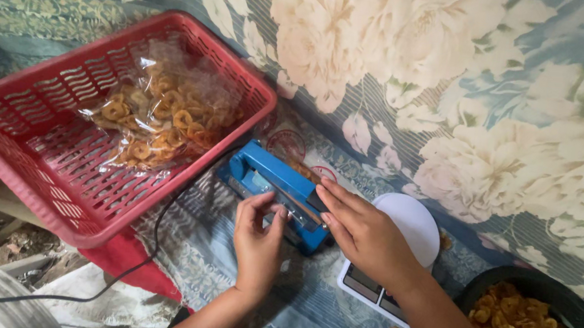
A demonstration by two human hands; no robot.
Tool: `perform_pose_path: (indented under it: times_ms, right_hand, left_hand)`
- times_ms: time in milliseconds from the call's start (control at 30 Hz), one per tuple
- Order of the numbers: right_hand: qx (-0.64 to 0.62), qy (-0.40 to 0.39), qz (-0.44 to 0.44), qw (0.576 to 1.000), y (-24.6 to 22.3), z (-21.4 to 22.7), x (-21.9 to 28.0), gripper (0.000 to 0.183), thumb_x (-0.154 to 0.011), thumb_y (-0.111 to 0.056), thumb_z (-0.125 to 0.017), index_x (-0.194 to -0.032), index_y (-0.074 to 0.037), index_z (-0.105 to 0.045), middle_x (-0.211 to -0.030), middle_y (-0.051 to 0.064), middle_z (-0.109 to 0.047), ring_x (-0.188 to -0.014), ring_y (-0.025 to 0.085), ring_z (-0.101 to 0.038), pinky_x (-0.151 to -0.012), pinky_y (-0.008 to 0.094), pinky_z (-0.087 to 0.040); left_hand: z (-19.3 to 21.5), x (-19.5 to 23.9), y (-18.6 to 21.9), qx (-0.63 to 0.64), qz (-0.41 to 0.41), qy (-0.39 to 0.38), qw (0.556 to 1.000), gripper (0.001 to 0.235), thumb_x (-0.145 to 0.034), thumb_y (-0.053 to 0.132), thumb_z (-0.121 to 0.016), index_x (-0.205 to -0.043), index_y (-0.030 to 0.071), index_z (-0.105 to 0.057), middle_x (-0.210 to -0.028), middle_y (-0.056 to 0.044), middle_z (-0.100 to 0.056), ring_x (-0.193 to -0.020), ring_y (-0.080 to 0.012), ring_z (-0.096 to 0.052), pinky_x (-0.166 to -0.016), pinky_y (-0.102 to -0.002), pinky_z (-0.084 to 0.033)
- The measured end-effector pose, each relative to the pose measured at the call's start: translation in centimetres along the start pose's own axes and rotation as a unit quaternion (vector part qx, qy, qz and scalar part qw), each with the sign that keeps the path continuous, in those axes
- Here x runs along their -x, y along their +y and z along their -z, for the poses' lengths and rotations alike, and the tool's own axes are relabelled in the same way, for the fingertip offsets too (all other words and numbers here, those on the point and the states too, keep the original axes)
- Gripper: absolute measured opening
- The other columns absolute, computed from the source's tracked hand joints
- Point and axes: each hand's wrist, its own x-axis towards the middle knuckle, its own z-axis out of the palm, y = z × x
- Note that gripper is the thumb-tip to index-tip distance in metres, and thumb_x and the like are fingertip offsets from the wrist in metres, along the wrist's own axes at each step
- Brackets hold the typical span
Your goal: The person scoops fried snacks from a black bowl into a clear plastic bag placed on a digital scale. They then use a blue heat sealer to seal the bag and place it into a red basket. This process is repeated for multiple bags.
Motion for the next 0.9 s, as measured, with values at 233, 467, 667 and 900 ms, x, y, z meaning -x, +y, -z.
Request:
perform_pose_path:
  times_ms: [233,467,667,900]
  right_hand:
    - [0.027,-0.003,0.021,0.999,0.1,-0.2,0.2,0.042,-0.095,-0.013,-0.067,-0.136,-0.003,-0.064,-0.146,0.016,-0.060,-0.129,0.032,-0.062,-0.103,0.039,-0.052]
    - [0.001,-0.011,-0.008,1.000,1.2,-1.0,1.0,0.043,-0.095,-0.013,-0.067,-0.137,-0.004,-0.063,-0.148,0.014,-0.058,-0.128,0.032,-0.063,-0.102,0.038,-0.052]
    - [0.040,0.023,0.027,0.999,1.7,-1.8,1.4,0.043,-0.096,-0.015,-0.067,-0.137,-0.003,-0.063,-0.147,0.015,-0.059,-0.127,0.033,-0.061,-0.106,0.043,-0.047]
    - [0.054,0.024,0.028,0.998,1.5,-1.8,1.5,0.039,-0.100,-0.015,-0.062,-0.137,-0.003,-0.063,-0.147,0.015,-0.060,-0.127,0.032,-0.062,-0.108,0.044,-0.045]
  left_hand:
    - [-0.2,-0.2,0.0,0.013,0.017,0.003,1.000,0.030,-0.091,-0.007,-0.068,-0.119,-0.004,-0.060,-0.118,-0.007,-0.054,-0.099,-0.0127,-0.066,-0.086,-0.028,-0.063]
    - [0.2,-0.5,-0.1,0.047,0.022,-0.009,0.999,0.033,-0.093,-0.005,-0.067,-0.125,-0.003,-0.056,-0.117,-0.010,-0.056,-0.098,-0.0151,-0.067,-0.089,-0.030,-0.060]
    - [1.0,-0.7,1.4,0.183,0.147,0.040,0.971,0.043,-0.098,0.016,-0.057,-0.136,0.009,-0.038,-0.113,-0.015,-0.061,-0.090,-0.0197,-0.070,-0.083,-0.033,-0.059]
    - [2.3,-1.6,1.9,0.191,0.272,-0.004,0.943,0.031,-0.103,0.034,-0.049,-0.109,0.004,-0.058,-0.089,-0.012,-0.074,-0.076,-0.0173,-0.068,-0.070,-0.029,-0.055]
